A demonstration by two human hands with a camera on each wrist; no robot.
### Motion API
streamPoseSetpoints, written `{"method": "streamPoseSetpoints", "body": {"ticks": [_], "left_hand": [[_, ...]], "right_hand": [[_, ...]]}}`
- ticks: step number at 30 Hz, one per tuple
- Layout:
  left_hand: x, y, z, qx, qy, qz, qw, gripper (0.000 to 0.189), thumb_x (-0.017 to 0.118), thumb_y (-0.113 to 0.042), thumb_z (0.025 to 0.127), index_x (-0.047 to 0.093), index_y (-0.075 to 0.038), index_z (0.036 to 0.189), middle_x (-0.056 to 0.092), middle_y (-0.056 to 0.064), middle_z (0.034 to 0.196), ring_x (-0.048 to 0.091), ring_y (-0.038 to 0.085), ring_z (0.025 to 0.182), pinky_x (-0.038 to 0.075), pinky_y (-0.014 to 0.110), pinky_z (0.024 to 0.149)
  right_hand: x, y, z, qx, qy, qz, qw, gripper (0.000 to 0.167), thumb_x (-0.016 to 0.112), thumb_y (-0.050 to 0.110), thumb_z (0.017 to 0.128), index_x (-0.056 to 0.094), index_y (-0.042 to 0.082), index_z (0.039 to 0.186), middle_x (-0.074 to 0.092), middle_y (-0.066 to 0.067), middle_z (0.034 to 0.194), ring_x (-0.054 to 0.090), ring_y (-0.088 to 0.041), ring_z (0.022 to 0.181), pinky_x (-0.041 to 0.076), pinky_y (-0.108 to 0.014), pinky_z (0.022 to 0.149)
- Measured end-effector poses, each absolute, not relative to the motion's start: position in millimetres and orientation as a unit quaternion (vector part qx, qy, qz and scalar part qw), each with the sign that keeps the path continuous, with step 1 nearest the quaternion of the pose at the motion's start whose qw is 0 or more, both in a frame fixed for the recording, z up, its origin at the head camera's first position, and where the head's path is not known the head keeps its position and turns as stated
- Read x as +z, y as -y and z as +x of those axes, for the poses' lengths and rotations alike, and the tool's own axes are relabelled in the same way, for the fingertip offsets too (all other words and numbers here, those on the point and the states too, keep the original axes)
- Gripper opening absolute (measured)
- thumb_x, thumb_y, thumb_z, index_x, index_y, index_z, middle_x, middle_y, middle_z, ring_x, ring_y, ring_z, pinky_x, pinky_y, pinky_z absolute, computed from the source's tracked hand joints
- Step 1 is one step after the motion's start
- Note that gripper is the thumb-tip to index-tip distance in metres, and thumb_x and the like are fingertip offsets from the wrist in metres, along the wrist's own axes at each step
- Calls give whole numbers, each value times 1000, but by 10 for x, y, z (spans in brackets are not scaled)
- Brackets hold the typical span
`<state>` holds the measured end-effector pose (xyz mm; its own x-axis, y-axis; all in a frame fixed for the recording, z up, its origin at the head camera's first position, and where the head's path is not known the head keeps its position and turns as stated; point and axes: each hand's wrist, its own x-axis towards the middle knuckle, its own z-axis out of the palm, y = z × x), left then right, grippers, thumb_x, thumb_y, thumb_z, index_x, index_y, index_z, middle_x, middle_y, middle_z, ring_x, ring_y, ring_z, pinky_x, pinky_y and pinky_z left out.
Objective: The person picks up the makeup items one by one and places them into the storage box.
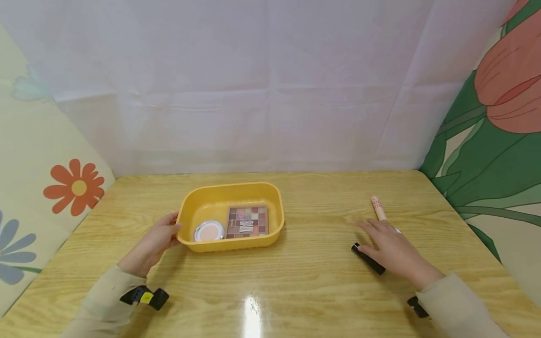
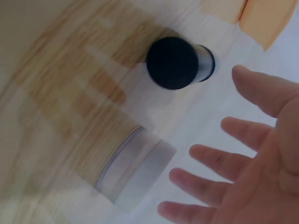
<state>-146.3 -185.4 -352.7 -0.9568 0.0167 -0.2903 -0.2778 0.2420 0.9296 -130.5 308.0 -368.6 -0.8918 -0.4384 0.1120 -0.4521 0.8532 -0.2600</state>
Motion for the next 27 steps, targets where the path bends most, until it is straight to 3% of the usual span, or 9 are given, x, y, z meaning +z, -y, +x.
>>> {"method": "streamPoseSetpoints", "body": {"ticks": [5, 13, 27], "left_hand": [[-3527, 1860, -1467, 606, -781, -85, 123, 51, 27, 0, 100, 14, 13, 149, 22, 33, 151, 37, 40, 130, 39, 49, 103], [-3544, 1869, -1464, 603, -784, -79, 120, 51, 28, -1, 101, 15, 13, 148, 24, 34, 150, 38, 40, 129, 40, 48, 102], [-3556, 1871, -1463, 610, -779, -80, 122, 50, 27, -1, 101, 14, 14, 148, 24, 34, 150, 37, 40, 131, 37, 50, 104]], "right_hand": [[-3720, -3156, -1314, 133, 969, 206, 29, 58, 75, 15, 85, 51, -14, 129, 48, -41, 126, 50, -56, 107, 44, -65, 84], [-3746, -3266, -1317, 121, 980, 158, 5, 61, 75, 16, 85, 48, -17, 128, 42, -45, 128, 41, -63, 110, 38, -70, 86], [-3844, -3389, -1361, 134, 978, 159, 7, 61, 77, 10, 80, 48, -16, 127, 42, -44, 126, 49, -61, 104, 44, -66, 83]]}}
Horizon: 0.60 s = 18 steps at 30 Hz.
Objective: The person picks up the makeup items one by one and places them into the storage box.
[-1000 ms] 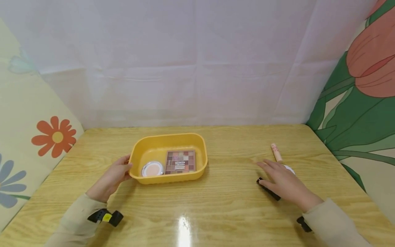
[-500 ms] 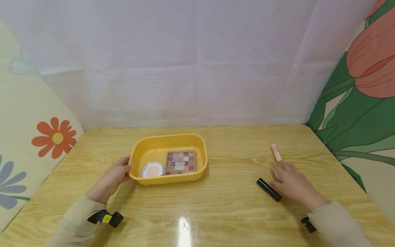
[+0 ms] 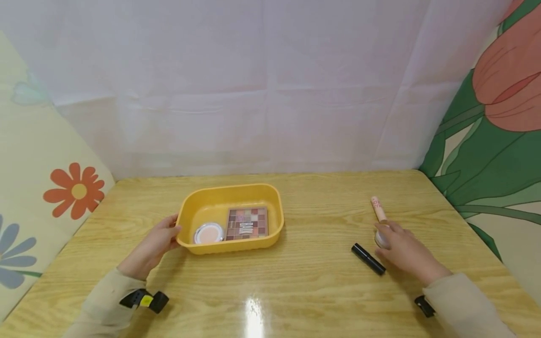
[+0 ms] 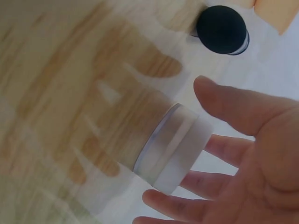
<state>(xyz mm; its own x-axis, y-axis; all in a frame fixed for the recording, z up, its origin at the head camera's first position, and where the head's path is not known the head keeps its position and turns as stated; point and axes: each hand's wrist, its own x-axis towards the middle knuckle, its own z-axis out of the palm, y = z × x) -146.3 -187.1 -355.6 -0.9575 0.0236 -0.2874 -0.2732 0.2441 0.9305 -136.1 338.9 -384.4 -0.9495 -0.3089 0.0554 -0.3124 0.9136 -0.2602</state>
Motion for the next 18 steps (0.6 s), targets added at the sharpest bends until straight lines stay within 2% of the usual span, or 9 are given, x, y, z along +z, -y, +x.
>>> {"method": "streamPoseSetpoints", "body": {"ticks": [9, 18], "left_hand": [[-3541, 1855, -1459, 608, -780, -79, 125, 51, 27, -1, 102, 13, 14, 148, 21, 34, 151, 35, 42, 132, 36, 52, 106], [-3538, 1866, -1462, 606, -781, -80, 130, 52, 27, -2, 102, 10, 13, 149, 20, 34, 151, 36, 40, 131, 37, 51, 105]], "right_hand": [[-3837, -3400, -1354, 153, 975, 158, 3, 60, 76, 1, 78, 47, -19, 127, 41, -45, 125, 48, -60, 107, 43, -66, 86], [-3829, -3387, -1344, 157, 976, 152, 15, 57, 76, -4, 75, 50, -18, 124, 46, -44, 119, 52, -57, 100, 47, -63, 80]]}}
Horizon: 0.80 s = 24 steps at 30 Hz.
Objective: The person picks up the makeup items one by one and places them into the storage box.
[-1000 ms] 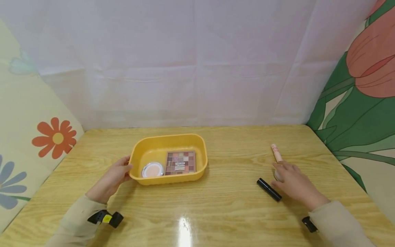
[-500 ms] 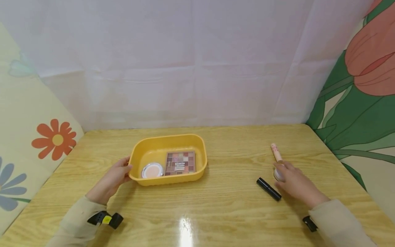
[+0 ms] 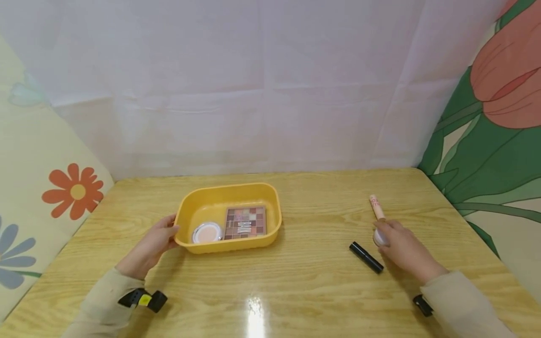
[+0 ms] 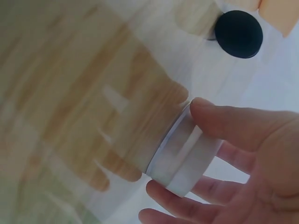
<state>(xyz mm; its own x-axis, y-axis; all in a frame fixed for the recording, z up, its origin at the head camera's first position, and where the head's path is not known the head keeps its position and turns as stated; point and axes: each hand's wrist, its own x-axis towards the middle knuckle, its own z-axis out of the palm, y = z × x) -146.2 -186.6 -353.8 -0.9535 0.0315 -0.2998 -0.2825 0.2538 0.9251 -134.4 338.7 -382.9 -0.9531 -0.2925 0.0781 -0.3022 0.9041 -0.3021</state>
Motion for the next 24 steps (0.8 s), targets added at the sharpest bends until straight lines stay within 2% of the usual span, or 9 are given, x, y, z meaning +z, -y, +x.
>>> {"method": "streamPoseSetpoints", "body": {"ticks": [12, 19, 24], "left_hand": [[-3533, 1874, -1460, 599, -786, -83, 128, 52, 27, -2, 102, 11, 13, 149, 21, 34, 150, 40, 41, 127, 40, 48, 102], [-3532, 1874, -1470, 602, -783, -80, 132, 52, 27, -2, 102, 10, 13, 149, 19, 34, 151, 38, 41, 129, 39, 50, 103], [-3530, 1869, -1466, 602, -783, -77, 133, 51, 27, -2, 102, 10, 14, 148, 20, 35, 151, 39, 41, 128, 40, 49, 102]], "right_hand": [[-3727, -3350, -1321, 158, 979, 128, 10, 55, 74, -1, 77, 51, -16, 125, 48, -44, 114, 56, -54, 94, 49, -61, 74], [-3619, -3229, -1292, 164, 978, 125, 26, 49, 73, 4, 82, 54, -17, 123, 55, -36, 103, 59, -40, 82, 52, -53, 66], [-3541, -3117, -1285, 170, 975, 136, 32, 53, 73, 5, 82, 52, -16, 126, 53, -38, 108, 58, -44, 88, 52, -54, 67]]}}
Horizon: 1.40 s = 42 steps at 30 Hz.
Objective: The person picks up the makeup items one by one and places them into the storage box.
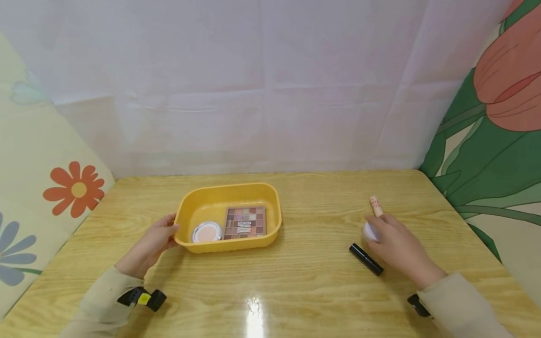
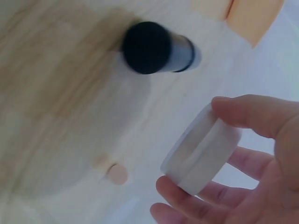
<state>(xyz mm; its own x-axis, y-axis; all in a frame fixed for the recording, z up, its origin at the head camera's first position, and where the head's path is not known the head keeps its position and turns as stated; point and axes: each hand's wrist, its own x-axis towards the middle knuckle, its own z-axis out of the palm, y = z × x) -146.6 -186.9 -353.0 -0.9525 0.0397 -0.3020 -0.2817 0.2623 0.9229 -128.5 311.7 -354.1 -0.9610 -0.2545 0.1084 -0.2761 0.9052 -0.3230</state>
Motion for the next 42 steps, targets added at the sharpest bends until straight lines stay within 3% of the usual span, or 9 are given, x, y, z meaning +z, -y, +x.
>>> {"method": "streamPoseSetpoints", "body": {"ticks": [9, 14, 20, 24, 27, 31, 34, 37, 42], "left_hand": [[-3522, 1870, -1463, 605, -780, -82, 137, 51, 26, -2, 103, 10, 13, 149, 21, 36, 151, 37, 45, 131, 39, 50, 104], [-3527, 1869, -1467, 606, -779, -84, 137, 51, 27, -2, 103, 10, 13, 149, 20, 35, 151, 36, 45, 132, 38, 51, 105], [-3531, 1873, -1465, 595, -789, -82, 132, 51, 27, -3, 103, 12, 14, 148, 22, 34, 150, 39, 41, 129, 40, 49, 102], [-3535, 1874, -1468, 594, -790, -81, 131, 51, 27, -3, 103, 12, 14, 148, 22, 34, 151, 39, 41, 130, 40, 49, 102], [-3541, 1874, -1471, 593, -790, -81, 131, 51, 27, -3, 102, 13, 14, 148, 22, 34, 151, 37, 41, 131, 39, 50, 103], [-3543, 1877, -1473, 593, -790, -78, 134, 51, 27, -2, 102, 13, 14, 148, 21, 34, 151, 36, 42, 132, 39, 50, 104], [-3535, 1875, -1469, 593, -790, -77, 134, 51, 27, -2, 102, 13, 14, 148, 21, 34, 151, 36, 42, 131, 39, 50, 103], [-3529, 1872, -1468, 593, -790, -76, 134, 51, 27, -2, 102, 13, 14, 148, 22, 33, 151, 37, 41, 131, 39, 49, 103], [-3529, 1871, -1473, 596, -787, -82, 136, 51, 27, -2, 102, 12, 14, 149, 20, 33, 152, 35, 42, 133, 37, 51, 105]], "right_hand": [[-3416, -2925, -1284, 173, 971, 160, 36, 53, 72, 9, 84, 53, -12, 128, 48, -40, 122, 56, -50, 100, 52, -54, 71], [-3363, -2818, -1290, 171, 968, 177, 44, 52, 73, 10, 84, 54, -10, 128, 39, -42, 133, 40, -59, 121, 50, -58, 78], [-3286, -2664, -1299, 175, 959, 210, 78, 50, 75, 5, 81, 57, -9, 125, 55, -29, 114, 37, -62, 120, 51, -60, 77], [-3257, -2561, -1297, 171, 952, 232, 103, 50, 77, 3, 78, 60, -7, 124, 57, -26, 110, 50, -55, 110, 45, -64, 88], [-3247, -2502, -1297, 163, 948, 247, 115, 50, 79, 3, 77, 61, -5, 124, 58, -25, 111, 57, -46, 102, 28, -69, 101], [-3236, -2431, -1299, 144, 946, 261, 128, 51, 81, 7, 76, 62, -1, 124, 60, -22, 112, 61, -39, 97, 16, -71, 104], [-3222, -2367, -1308, 138, 943, 274, 130, 52, 81, 8, 77, 61, -1, 124, 60, -21, 112, 62, -36, 96, 35, -64, 98], [-3201, -2299, -1319, 146, 938, 289, 123, 52, 80, 7, 78, 60, -3, 125, 59, -22, 112, 62, -35, 94, 52, -51, 80], [-3174, -2180, -1348, 151, 931, 312, 112, 52, 79, 6, 79, 59, -2, 126, 58, -23, 111, 61, -33, 91, 55, -43, 69]]}}
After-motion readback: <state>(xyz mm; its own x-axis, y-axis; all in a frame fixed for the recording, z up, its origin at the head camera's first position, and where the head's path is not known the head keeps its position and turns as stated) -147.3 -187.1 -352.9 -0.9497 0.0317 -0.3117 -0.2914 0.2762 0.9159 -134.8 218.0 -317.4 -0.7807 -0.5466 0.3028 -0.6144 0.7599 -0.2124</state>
